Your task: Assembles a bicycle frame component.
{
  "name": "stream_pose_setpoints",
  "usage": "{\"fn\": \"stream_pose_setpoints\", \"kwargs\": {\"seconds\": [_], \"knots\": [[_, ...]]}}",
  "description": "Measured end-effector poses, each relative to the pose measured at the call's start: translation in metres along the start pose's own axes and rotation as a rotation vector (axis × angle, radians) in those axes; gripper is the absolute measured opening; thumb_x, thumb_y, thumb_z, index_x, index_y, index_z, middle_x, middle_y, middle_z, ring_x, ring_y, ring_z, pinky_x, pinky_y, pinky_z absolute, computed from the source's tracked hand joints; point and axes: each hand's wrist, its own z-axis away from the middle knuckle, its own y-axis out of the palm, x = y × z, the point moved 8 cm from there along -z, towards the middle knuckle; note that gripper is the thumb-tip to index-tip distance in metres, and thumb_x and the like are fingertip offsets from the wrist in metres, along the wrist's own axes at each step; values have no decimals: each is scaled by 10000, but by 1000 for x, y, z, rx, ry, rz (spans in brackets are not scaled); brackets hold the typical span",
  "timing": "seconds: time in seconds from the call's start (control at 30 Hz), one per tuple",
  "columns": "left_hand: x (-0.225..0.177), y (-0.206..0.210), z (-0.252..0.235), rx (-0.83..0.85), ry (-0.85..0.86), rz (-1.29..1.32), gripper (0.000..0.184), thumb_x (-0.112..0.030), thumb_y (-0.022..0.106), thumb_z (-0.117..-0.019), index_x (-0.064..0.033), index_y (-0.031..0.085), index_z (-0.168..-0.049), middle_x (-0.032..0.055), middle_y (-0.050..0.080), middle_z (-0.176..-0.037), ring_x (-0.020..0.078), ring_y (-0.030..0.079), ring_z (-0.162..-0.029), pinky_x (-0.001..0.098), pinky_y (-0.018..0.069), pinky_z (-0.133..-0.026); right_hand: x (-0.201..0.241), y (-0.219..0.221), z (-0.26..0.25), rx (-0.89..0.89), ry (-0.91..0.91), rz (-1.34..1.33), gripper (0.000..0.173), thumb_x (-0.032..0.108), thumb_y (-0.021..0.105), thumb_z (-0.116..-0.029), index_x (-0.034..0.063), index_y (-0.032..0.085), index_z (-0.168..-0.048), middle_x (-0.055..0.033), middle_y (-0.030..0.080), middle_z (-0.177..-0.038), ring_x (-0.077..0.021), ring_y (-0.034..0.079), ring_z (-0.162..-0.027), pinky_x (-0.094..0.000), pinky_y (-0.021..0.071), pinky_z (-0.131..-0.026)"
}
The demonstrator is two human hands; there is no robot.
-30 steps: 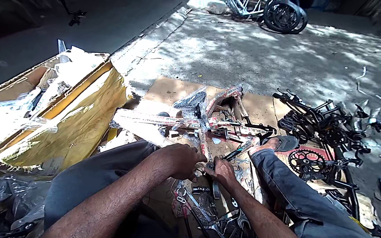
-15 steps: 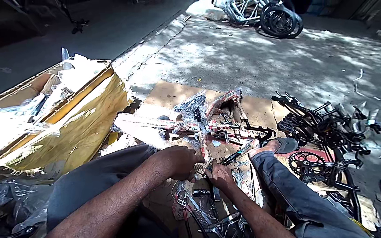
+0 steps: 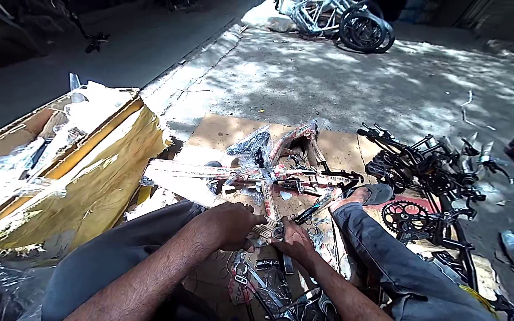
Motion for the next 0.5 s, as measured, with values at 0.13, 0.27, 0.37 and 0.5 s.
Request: {"fn": "stream_pose_setpoints", "kwargs": {"seconds": [0.13, 0.27, 0.37, 0.5], "knots": [[-3, 5, -6, 15, 59, -15, 661, -572, 652, -952, -359, 437, -1540, 59, 593, -1372, 281, 571, -1252, 501, 478, -1032, 4, 1, 7, 30, -52, -61, 526, 435, 698, -888, 190, 630, -1349, -152, 671, -1229, -339, 668, -1116, -564, 543, -931], [-5, 7, -16, 31, 113, 32, 696, -549, 681, -944, -360, 417, -1559, 83, 554, -1465, 319, 548, -1330, 549, 465, -1078, 4, -15, 10, 47, -76, -52, 536, 356, 677, -910, 131, 596, -1389, -195, 645, -1301, -387, 654, -1155, -599, 530, -954], [-2, 11, -23, 33, 153, 46, 693, -468, 716, -948, -289, 445, -1559, 180, 571, -1436, 423, 561, -1302, 632, 477, -1026, 3, -23, 21, 41, -148, -72, 551, 281, 680, -907, 120, 571, -1423, -216, 622, -1328, -404, 654, -1142, -608, 537, -931], [-14, 5, -25, -13, 234, 91, 630, -370, 724, -967, -177, 503, -1524, 264, 593, -1378, 506, 585, -1234, 692, 476, -992, -4, -40, 51, -75, -264, -205, 535, 310, 674, -922, 84, 592, -1400, -210, 668, -1259, -379, 660, -1147, -580, 526, -959]]}}
